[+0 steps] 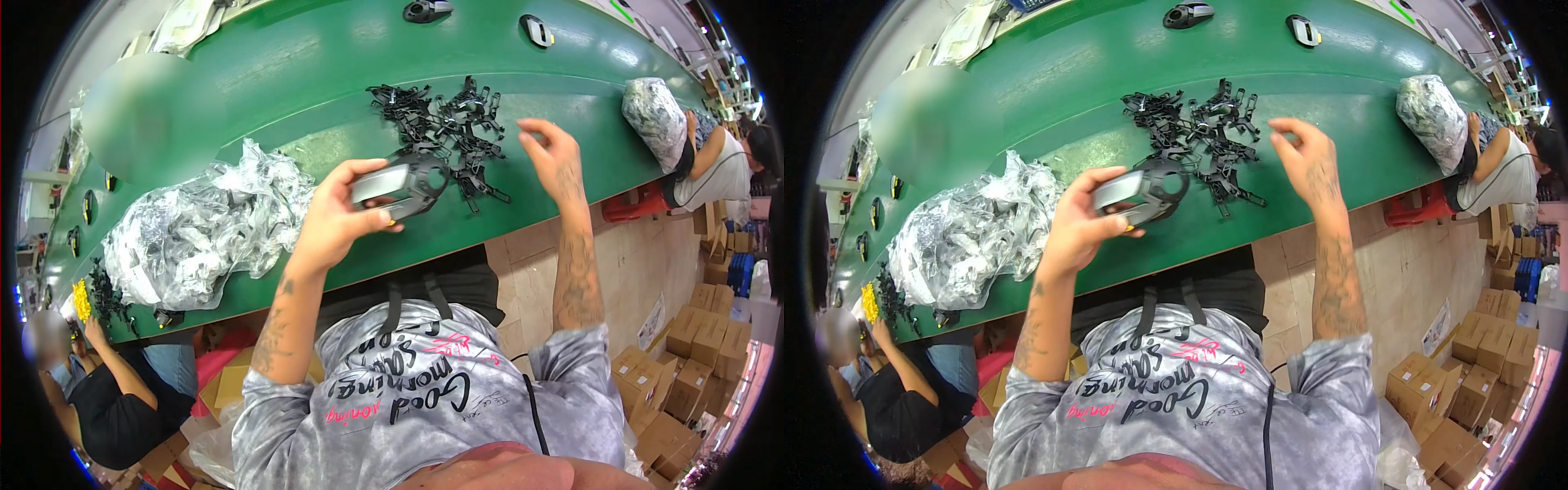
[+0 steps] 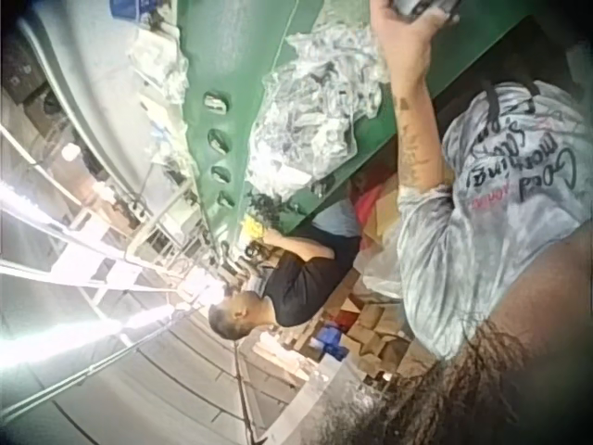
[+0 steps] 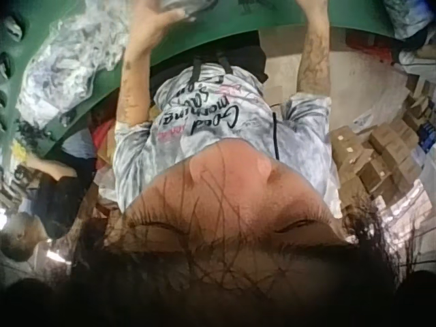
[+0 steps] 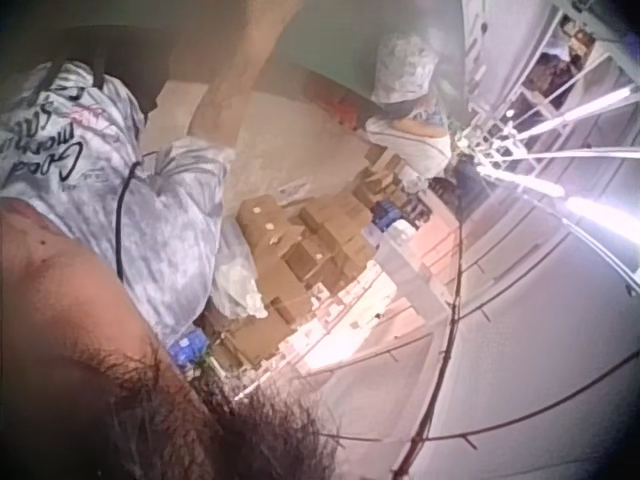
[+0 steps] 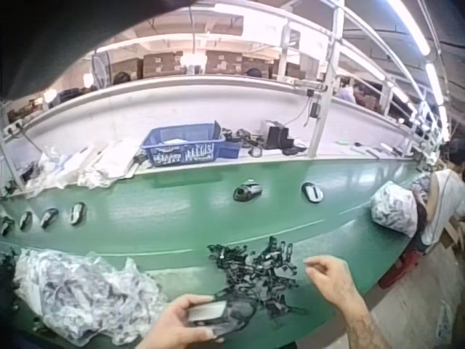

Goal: Assembling small plastic parts onto computer mice and organizing components at a factory workbench.

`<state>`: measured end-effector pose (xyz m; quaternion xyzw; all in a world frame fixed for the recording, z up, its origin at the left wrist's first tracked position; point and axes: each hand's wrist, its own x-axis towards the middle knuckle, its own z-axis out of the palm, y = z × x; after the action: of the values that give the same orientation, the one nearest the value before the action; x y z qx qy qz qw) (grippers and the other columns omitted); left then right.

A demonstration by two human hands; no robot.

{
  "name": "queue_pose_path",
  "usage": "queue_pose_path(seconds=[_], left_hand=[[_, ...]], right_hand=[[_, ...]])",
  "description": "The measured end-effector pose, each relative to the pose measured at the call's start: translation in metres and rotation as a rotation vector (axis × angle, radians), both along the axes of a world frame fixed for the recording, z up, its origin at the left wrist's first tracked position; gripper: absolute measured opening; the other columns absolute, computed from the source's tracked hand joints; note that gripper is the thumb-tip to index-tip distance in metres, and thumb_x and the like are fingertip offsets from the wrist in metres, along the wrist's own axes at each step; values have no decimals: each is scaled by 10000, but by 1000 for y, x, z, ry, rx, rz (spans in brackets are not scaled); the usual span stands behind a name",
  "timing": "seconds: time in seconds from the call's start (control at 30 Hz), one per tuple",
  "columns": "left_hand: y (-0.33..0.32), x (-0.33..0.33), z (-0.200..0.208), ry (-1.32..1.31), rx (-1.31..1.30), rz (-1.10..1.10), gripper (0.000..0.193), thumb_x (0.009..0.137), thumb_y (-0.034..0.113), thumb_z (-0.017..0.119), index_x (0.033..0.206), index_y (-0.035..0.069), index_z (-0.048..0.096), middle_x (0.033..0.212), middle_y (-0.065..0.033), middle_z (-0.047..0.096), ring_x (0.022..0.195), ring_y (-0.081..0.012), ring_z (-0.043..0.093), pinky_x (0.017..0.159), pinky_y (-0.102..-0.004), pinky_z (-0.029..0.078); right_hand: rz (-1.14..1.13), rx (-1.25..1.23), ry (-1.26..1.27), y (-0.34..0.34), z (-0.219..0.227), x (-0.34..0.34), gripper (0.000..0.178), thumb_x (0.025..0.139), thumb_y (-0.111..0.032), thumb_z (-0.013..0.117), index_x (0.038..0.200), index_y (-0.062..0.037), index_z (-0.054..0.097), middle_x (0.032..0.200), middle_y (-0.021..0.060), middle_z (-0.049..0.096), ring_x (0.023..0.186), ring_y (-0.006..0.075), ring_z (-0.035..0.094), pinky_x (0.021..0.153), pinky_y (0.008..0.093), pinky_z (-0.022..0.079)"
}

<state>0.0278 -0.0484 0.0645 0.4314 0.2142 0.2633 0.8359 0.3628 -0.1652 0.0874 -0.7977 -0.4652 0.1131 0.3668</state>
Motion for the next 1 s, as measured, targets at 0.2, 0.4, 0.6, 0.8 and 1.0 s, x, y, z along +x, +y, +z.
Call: queue_pose_path(seconds=[0.2,0.4,0.6,0.8,1.0], left_hand=[[35,22,-43,-181,-118,-270,717,821,41,819,1457,-27,495,1317,-181,634,1113,-280,693,882,-424,642],[37,19,-39,-250,-159,-218,736,849,83,800,1491,-25,458,1348,-213,625,1166,-325,686,916,-464,639],[28,9,-30,-251,-149,-108,798,833,116,808,1516,-20,417,1348,-217,631,1156,-341,697,890,-463,649],[35,2,-23,-381,-116,14,739,883,67,753,1532,-7,407,1418,-210,576,1276,-350,618,1026,-538,569],[37,1,-27,-430,-87,5,729,909,8,687,1561,-15,362,1458,-209,538,1289,-342,608,1061,-507,553]], right_hand=[[304,-203,-352,59,-32,40,382,761,-148,724,1142,-126,742,1127,162,671,1029,318,649,929,414,533],[304,-527,-187,75,-8,26,274,823,-130,676,1092,-108,716,1142,142,672,1112,338,641,971,423,531],[347,-426,-262,70,-16,22,353,831,-147,683,1182,-106,680,1101,129,704,1080,311,657,942,423,542],[348,-262,-253,80,-10,30,253,787,-123,737,1017,-20,710,905,150,730,850,303,712,802,403,570],[91,23,-250,49,13,24,263,893,-115,721,1136,-15,717,882,87,710,812,170,674,757,331,540]])
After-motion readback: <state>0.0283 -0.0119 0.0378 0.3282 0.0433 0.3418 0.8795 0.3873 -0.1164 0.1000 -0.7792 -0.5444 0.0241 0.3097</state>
